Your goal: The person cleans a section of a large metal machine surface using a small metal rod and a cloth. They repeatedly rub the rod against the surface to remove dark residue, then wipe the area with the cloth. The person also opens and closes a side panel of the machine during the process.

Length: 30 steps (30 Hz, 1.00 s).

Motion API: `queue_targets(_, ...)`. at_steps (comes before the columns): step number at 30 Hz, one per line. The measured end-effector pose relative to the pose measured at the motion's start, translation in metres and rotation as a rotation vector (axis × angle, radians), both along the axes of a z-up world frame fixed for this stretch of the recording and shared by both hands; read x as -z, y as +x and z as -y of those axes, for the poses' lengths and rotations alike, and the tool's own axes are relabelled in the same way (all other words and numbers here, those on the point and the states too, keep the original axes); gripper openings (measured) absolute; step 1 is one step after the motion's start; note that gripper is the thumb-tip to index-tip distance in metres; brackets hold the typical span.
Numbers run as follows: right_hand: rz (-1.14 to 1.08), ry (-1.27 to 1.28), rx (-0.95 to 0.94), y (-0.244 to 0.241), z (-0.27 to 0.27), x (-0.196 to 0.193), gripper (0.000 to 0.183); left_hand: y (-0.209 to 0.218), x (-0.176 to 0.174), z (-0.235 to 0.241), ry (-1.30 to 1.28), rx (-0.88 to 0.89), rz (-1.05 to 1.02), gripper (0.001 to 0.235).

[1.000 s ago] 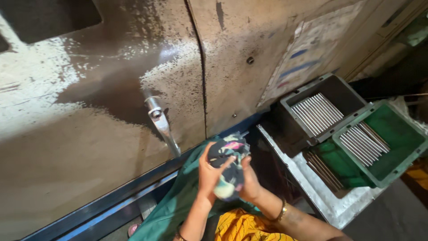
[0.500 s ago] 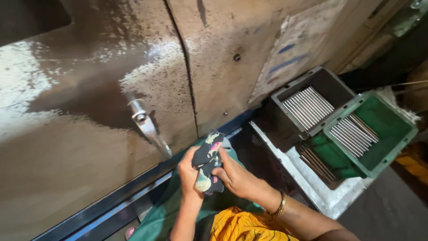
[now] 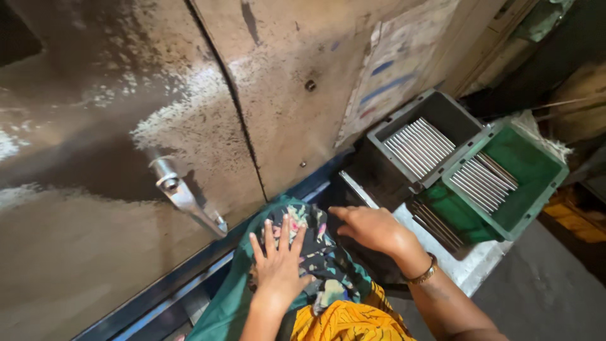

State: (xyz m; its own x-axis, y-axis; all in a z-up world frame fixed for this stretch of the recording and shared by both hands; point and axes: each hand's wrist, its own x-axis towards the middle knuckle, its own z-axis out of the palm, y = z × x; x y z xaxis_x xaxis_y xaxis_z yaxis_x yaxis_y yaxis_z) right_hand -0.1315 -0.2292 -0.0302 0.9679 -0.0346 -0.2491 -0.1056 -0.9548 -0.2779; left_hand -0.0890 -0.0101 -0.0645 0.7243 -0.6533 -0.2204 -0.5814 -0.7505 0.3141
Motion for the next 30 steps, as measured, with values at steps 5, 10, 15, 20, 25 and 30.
queue_targets(5,-0.071,-0.110,0.165,-0.008,0.034,0.030,0.052,0.002,-0.014,0.003,-0.133,0.101,0.109,0.106)
queue_targets(10,-0.158,-0.102,0.347,-0.024,0.093,0.104,0.053,-0.015,-0.010,0.055,-0.488,0.465,0.243,0.084)
queue_targets(15,-0.125,-0.203,0.591,-0.061,0.143,0.182,0.054,-0.033,0.028,0.119,-0.595,0.822,0.261,0.071)
queue_targets(20,-0.038,-0.343,0.653,-0.099,0.146,0.199,0.092,-0.024,0.082,0.149,-0.591,0.873,0.382,0.062)
queue_targets(25,0.166,-0.399,0.614,-0.093,0.140,0.197,0.068,-0.007,0.119,0.152,-0.611,0.756,0.236,0.057)
queue_targets(30,0.145,-0.404,0.611,-0.090,0.140,0.198,0.049,-0.003,0.130,0.146,-0.710,0.696,0.164,0.059)
